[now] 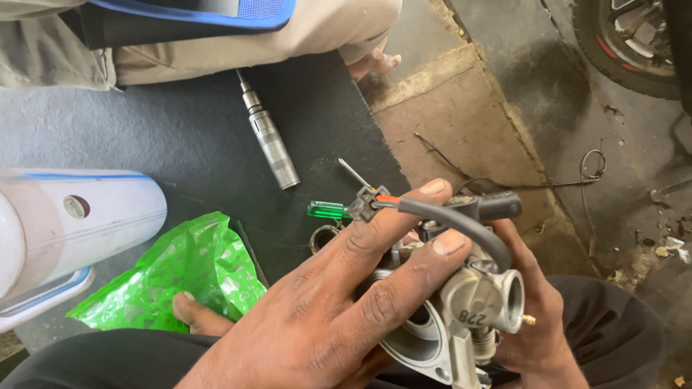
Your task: The person is disassembling and adjusting components of a motorcycle carburetor using tools like a screwdriver.
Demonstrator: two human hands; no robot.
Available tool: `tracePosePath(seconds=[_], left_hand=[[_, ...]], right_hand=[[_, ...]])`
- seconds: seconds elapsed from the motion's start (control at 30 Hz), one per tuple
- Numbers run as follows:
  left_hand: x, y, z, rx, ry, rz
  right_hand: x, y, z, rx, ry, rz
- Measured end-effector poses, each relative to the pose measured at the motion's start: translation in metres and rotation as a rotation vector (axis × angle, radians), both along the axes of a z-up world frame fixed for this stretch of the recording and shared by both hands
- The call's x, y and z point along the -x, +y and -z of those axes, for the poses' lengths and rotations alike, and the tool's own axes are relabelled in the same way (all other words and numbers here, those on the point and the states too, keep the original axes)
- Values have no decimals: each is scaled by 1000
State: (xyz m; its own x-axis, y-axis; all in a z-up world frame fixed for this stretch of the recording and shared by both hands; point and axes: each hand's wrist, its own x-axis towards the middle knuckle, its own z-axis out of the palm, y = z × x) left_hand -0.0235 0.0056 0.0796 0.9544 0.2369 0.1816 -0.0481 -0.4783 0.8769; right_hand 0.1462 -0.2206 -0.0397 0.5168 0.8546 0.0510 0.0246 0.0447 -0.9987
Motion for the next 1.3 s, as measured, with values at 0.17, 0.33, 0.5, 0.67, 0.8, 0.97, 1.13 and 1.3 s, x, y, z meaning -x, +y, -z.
tracePosePath(seconds=[0.17,0.33,0.5,0.67,0.8,0.97,1.13,1.3], left_hand=[[3,-3,-1,2,14,-11],[4,-2,2,-39,134,10],[5,-10,0,-92,184,-13],[4,-9,-1,-123,156,-27],[4,-12,1,-111,145,-18],[4,-15,4,-113,173,-48],[3,-18,8,-107,178,-61],[3,-27,16,-130,218,-65]], right_hand=[[2,8,-6,55,-252,10],[-2,4,-2,76,-190,4],[-5,-5,9,86,-207,-4],[-9,-26,34,101,197,16],[-11,-34,46,63,620,49],[-5,-15,22,24,280,15],[-4,-19,22,137,-108,-19],[2,7,-8,147,-116,-13]])
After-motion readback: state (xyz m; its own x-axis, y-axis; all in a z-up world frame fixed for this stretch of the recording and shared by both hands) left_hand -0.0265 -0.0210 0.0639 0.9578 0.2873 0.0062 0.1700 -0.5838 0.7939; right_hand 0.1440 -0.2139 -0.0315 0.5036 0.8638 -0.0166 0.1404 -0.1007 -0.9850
